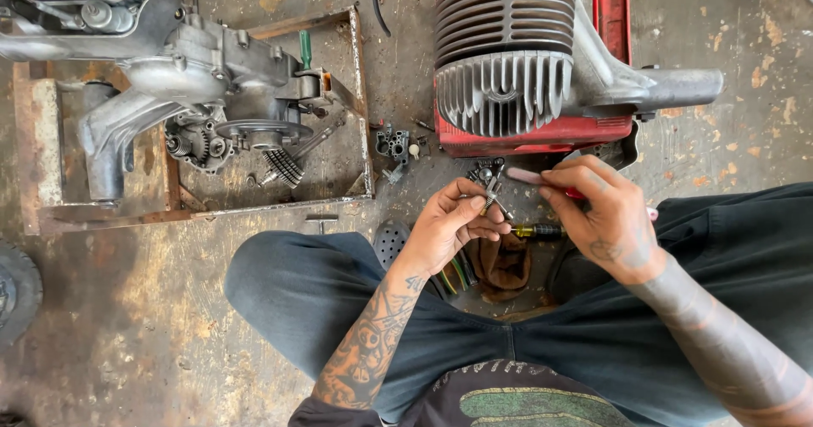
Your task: Cleaning a small metal engine component using a hand file
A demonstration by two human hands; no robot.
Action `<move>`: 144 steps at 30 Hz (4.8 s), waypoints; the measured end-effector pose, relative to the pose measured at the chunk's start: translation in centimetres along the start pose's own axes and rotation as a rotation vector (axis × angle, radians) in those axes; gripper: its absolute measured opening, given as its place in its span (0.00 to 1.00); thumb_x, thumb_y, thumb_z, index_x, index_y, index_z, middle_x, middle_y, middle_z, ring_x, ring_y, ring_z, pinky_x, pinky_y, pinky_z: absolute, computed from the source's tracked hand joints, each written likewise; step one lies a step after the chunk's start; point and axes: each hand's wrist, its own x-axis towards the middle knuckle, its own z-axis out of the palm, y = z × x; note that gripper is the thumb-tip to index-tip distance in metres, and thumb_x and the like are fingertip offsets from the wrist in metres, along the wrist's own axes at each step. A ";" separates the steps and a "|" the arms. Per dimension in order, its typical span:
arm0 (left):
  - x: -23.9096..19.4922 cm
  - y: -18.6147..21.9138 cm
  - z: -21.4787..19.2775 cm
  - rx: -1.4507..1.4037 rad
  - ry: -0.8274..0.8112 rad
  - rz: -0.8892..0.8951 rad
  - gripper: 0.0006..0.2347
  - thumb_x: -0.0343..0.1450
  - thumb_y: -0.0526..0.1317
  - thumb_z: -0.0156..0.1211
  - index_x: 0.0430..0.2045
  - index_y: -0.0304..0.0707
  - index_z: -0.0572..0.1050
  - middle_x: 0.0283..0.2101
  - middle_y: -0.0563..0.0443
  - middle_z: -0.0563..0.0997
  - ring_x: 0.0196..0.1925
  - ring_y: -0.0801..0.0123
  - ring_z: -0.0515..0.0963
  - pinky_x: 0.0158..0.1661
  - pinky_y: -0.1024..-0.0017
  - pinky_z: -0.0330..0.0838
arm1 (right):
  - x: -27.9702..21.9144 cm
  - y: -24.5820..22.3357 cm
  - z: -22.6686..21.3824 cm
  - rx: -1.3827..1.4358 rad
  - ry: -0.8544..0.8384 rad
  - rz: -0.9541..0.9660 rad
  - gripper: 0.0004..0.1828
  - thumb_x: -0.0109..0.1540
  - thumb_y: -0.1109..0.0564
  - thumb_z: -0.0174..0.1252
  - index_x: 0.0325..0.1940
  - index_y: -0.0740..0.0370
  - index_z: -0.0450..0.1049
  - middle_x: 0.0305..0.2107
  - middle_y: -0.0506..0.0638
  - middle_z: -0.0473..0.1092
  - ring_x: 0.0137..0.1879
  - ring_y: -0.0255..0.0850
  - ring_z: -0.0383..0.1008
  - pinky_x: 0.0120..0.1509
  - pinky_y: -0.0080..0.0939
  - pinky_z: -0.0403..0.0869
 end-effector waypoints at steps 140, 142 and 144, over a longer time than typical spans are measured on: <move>1.1 8.8 10.1 0.696 -0.410 -0.363 0.14 0.68 0.29 0.65 0.48 0.31 0.78 0.34 0.54 0.81 0.33 0.80 0.76 0.38 0.83 0.70 | -4.9 -6.8 -7.2 -0.104 -0.081 0.155 0.14 0.60 0.73 0.61 0.51 0.72 0.77 0.41 0.56 0.75 0.34 0.44 0.73 0.38 0.39 0.71; -0.1 9.8 10.9 0.705 -0.403 -0.329 0.15 0.68 0.29 0.65 0.49 0.31 0.77 0.34 0.55 0.80 0.34 0.80 0.76 0.39 0.83 0.70 | -4.7 -7.9 -7.7 -0.101 -0.019 0.160 0.14 0.61 0.76 0.60 0.52 0.75 0.77 0.41 0.57 0.75 0.35 0.43 0.72 0.40 0.38 0.70; -1.2 10.7 12.3 0.664 -0.362 -0.284 0.14 0.69 0.28 0.62 0.49 0.29 0.77 0.41 0.50 0.83 0.39 0.76 0.80 0.44 0.81 0.76 | -4.7 -9.1 -8.3 -0.105 0.069 0.077 0.13 0.60 0.78 0.64 0.49 0.77 0.76 0.40 0.59 0.75 0.33 0.43 0.69 0.36 0.37 0.67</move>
